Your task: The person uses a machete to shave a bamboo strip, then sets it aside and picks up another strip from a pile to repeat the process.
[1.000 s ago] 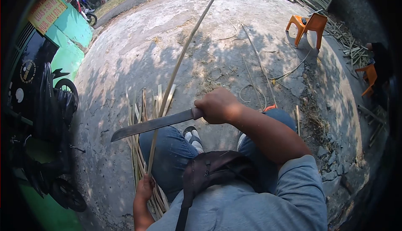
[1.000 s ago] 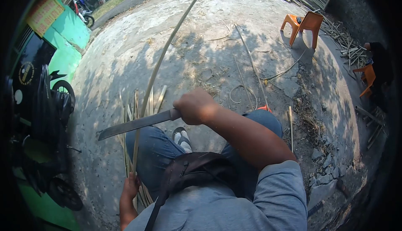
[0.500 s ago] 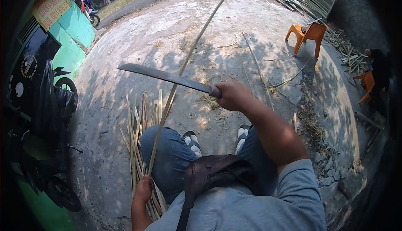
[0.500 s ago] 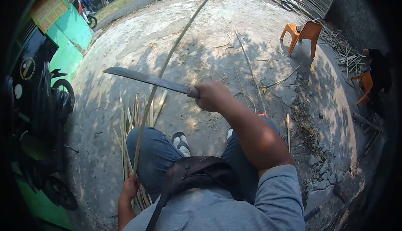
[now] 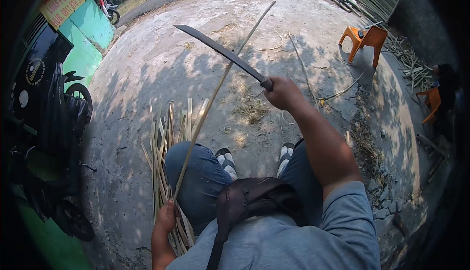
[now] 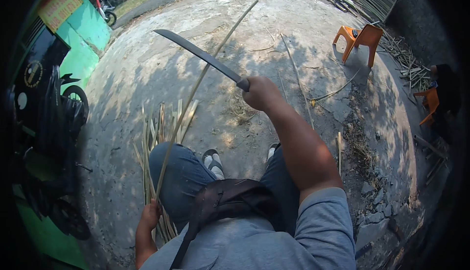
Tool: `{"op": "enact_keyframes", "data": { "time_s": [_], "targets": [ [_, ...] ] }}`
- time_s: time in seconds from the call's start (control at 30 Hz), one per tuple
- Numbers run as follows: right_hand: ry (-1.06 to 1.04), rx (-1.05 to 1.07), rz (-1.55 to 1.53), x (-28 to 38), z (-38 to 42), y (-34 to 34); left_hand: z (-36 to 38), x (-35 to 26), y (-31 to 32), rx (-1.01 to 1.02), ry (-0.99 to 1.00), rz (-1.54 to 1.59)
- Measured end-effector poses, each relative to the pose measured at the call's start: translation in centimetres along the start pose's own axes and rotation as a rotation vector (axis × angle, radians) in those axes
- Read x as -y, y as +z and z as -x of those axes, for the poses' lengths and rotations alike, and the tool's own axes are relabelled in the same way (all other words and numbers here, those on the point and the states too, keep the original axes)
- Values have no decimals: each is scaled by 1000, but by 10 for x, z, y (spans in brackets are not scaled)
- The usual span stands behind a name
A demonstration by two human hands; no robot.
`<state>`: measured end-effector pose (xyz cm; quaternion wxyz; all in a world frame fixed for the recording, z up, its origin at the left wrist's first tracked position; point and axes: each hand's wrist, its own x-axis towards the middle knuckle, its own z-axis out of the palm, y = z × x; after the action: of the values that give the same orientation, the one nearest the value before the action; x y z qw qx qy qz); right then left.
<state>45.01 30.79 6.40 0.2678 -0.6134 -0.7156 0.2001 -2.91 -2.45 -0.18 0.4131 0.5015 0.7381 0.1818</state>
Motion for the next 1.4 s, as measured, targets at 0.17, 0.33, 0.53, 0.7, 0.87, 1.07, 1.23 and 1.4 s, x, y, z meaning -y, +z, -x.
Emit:
{"op": "enact_keyframes", "data": {
  "time_s": [0.17,0.33,0.53,0.7,0.87,1.07,1.23,1.4],
  "targets": [
    [-24,15,-35,3,17,-7,3,1,-1,-19,-11,-26],
    [-266,254,273,57,50,-2,3,-3,1,-16,-30,-65],
    [-440,328,339,71,52,16,5,-5,6,-71,-36,-34],
    [-168,114,158,24,15,12,-1,0,5,-28,-49,-34],
    [-64,83,-24,7,15,1,9,-16,1,-34,-32,-63],
    [-272,297,236,52,45,-3,7,-8,5,-57,-27,-39],
    [-551,295,337,71,55,19,6,-2,8,-82,-14,-20],
    [-324,246,275,50,29,5,0,7,11,-104,28,-65]
  ]
}}
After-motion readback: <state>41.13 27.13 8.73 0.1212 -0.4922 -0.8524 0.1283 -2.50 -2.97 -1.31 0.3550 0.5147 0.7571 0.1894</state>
